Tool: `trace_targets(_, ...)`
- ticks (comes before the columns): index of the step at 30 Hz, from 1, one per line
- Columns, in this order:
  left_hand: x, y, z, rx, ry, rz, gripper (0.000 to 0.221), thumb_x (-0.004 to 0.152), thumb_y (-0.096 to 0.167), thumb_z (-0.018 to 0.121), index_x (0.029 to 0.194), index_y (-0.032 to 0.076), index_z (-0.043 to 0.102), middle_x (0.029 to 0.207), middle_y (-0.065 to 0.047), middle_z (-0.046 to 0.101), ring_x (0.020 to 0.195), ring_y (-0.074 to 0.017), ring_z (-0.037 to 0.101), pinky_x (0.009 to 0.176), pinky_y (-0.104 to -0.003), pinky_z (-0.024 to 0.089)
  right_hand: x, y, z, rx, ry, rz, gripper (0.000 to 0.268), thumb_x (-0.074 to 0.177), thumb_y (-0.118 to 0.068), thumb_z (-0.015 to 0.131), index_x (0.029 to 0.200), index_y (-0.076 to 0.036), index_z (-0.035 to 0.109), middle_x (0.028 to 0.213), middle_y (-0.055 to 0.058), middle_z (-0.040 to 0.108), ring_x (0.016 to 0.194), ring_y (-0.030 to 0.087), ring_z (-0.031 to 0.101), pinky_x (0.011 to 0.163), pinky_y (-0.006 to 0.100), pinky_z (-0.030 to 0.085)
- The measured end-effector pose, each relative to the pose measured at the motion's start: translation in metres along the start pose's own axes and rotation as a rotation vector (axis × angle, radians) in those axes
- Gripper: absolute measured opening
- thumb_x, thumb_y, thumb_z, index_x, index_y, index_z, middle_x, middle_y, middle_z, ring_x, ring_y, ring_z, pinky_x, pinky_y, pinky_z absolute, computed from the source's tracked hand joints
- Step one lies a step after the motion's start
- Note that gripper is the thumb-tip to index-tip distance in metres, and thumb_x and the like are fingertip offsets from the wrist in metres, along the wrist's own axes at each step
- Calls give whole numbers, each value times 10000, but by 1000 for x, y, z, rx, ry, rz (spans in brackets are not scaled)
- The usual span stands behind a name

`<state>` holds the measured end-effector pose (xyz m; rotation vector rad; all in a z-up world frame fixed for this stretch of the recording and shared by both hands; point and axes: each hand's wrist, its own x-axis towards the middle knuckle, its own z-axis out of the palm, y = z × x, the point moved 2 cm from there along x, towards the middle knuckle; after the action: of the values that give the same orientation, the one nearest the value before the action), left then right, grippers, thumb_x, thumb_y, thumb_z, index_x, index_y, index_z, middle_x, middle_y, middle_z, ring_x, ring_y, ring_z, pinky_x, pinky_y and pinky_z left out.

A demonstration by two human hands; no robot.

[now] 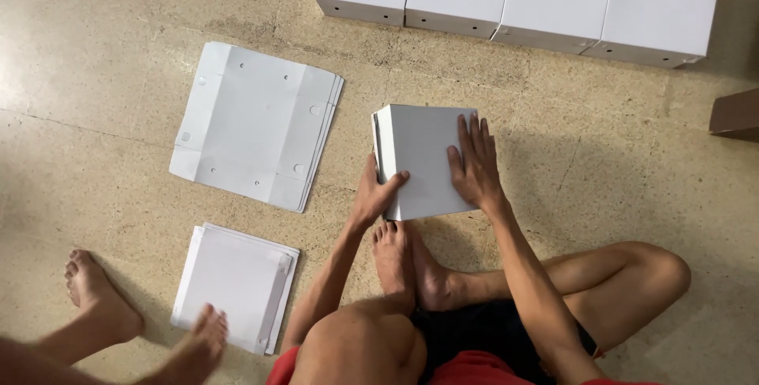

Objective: Assembling cardboard boxes by folding flat pre-scored sheets and interlocking the flaps.

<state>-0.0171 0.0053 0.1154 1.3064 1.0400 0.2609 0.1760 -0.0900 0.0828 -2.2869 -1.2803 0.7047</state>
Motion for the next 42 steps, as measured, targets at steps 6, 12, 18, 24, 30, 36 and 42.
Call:
trace_targets(6, 21, -28, 18, -35, 32, -31, 784, 772, 509, 771, 1337, 56, 472, 999, -295, 633, 921, -382, 640, 757, -502, 521, 3, -41, 40, -65, 148, -364, 560, 1064, -272, 242, 1618, -195, 221, 1640, 162, 262, 1498, 387, 236, 1188, 592, 174)
trace_targets(12, 17, -26, -17, -172, 200, 16, 834, 777, 480, 762, 1413, 70, 410, 1006, -319, 618, 948, -407, 642, 776, -500, 530, -31, -30, 31, -35, 130, -370, 631, 1031, -504, 236, 1596, -229, 292, 1643, 141, 233, 1488, 379, 223, 1167, 616, 166)
trace_targets(18, 14, -47, 0, -368, 348, 134, 703, 885, 454, 655, 1428, 140, 337, 1047, -207, 558, 908, -299, 608, 736, -438, 550, -27, 18, 27, 822, 137, 356, 1070, 959, -578, 627, 1579, -159, -138, 1609, 320, 70, 1496, 454, 180, 1194, 599, 221)
trace_targets(24, 32, -79, 49, -614, 282, 223, 607, 875, 430, 608, 1357, 187, 332, 1085, -147, 491, 922, -263, 529, 802, -409, 516, -34, 1, 35, 1547, 137, 277, 837, 967, -274, 674, 1556, -67, 116, 1398, 249, 396, 1279, 371, 520, 1100, 581, 408)
trace_targets(30, 6, -18, 52, -315, 46, 158, 1105, 941, 399, 652, 1544, 66, -211, 1585, -377, -39, 1444, -563, 174, 1188, -595, 242, -54, -53, -14, 1072, 371, 41, 970, 845, -256, 818, 1430, -21, 81, 1360, 275, 382, 1266, 391, 467, 1069, 596, 387)
trace_targets(36, -48, 73, 58, -487, -146, 4, 889, 1014, 609, 174, 1571, -34, -85, 1600, -367, 48, 1449, -559, 42, 1217, -597, 53, -73, -51, 5, 245, 667, -382, 879, 755, -88, 851, 1431, -14, 294, 1355, 193, 406, 1263, 387, 471, 1075, 549, 398)
trace_targets(42, -51, 45, 39, -723, -41, 45, 863, 964, 612, 422, 1586, 86, 138, 1592, -367, 128, 1423, -584, 206, 1134, -698, 228, -83, -26, 32, -184, 720, -365, 852, 688, -64, 853, 1400, -170, 398, 1409, 190, 410, 1320, 391, 421, 1074, 579, 268)
